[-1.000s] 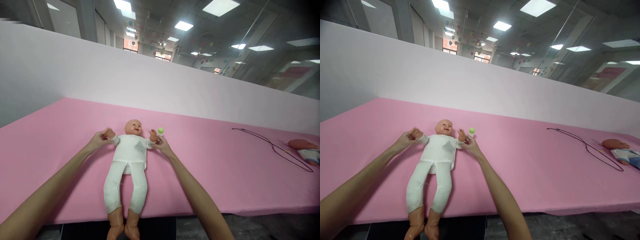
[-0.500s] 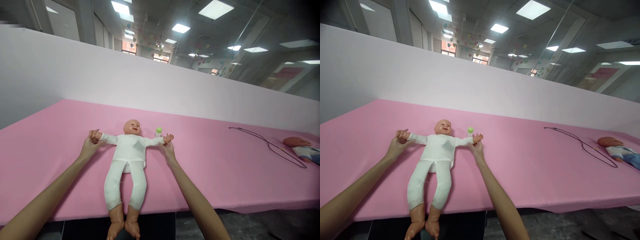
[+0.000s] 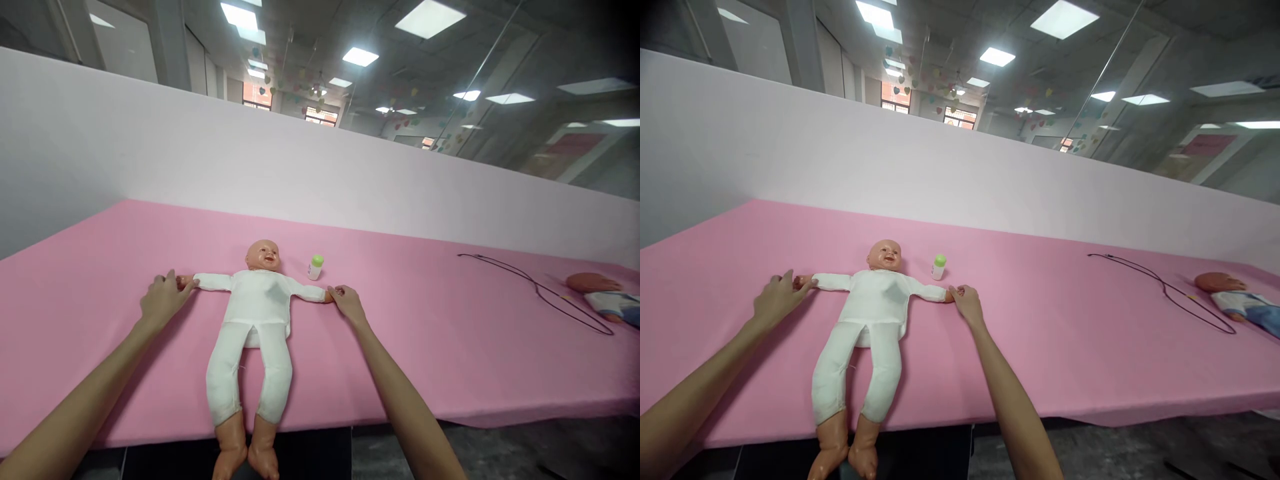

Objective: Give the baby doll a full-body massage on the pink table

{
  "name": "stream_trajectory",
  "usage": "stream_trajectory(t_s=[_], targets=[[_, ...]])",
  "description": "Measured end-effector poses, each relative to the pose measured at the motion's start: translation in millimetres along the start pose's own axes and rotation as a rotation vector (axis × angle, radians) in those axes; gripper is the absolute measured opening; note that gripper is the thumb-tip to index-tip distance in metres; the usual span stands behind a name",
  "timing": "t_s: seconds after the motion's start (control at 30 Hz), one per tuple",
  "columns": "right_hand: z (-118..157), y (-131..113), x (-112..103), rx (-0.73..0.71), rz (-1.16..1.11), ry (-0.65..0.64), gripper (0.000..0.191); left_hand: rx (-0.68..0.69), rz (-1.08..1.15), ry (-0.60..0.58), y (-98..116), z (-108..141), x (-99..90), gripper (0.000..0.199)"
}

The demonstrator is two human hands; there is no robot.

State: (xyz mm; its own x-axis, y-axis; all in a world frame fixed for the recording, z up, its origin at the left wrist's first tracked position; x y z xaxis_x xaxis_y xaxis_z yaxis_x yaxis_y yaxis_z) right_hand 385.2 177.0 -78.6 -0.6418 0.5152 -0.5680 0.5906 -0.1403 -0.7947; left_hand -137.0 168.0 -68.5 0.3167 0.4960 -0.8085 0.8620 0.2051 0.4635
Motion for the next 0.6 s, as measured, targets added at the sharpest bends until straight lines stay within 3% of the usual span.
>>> stream_trajectory(t_s=[0.1,0.13,0.2,0.23,0.3,0.37,0.47,0.6], targets=[[-9,-18,-2,-0.103,0.15,0.088,0.044,0.15,0.23,0.141,52,4,-18.2,0.071],[-12,-26,-1,-0.156,0.181,0.094,0.045,0.216,0.392,0.112,77,8,-21.5,0.065],[-18,-44,6,-0.258,0.176,0.052,0.045,0.295,0.785,-0.126,133,20,-18.8,0.062],[-20,-53,10,-0.306,0.155,0.024,0.045,0.26,0.983,-0.281,161,27,-12.7,0.062],[-23,-67,20,-0.411,0.127,-0.015,0.041,0.126,1.314,-0.64,214,41,8.9,0.071],[-24,-76,30,-0.544,0.127,-0.032,0.039,-0.076,1.447,-0.861,255,50,39.1,0.078],[-23,-80,42,-0.697,0.159,-0.028,0.046,-0.276,1.439,-0.833,292,48,85.7,0.076],[-22,-74,49,-0.742,0.2,-0.014,0.052,-0.298,1.388,-0.846,313,37,127.8,0.081]])
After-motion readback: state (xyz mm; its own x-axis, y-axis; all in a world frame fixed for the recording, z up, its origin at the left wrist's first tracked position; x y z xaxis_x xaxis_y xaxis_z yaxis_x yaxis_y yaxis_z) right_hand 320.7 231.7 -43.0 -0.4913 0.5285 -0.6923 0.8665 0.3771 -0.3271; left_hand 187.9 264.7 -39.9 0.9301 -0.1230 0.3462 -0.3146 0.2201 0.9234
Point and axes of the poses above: each hand's wrist, its own z-axis away from the middle knuckle, its own x-axis out of the palm, y = z × x, the point moved 3 cm from there along -z, towards the middle knuckle, and after that the axes turned 10 degrees about y, right-handed, at the moved point
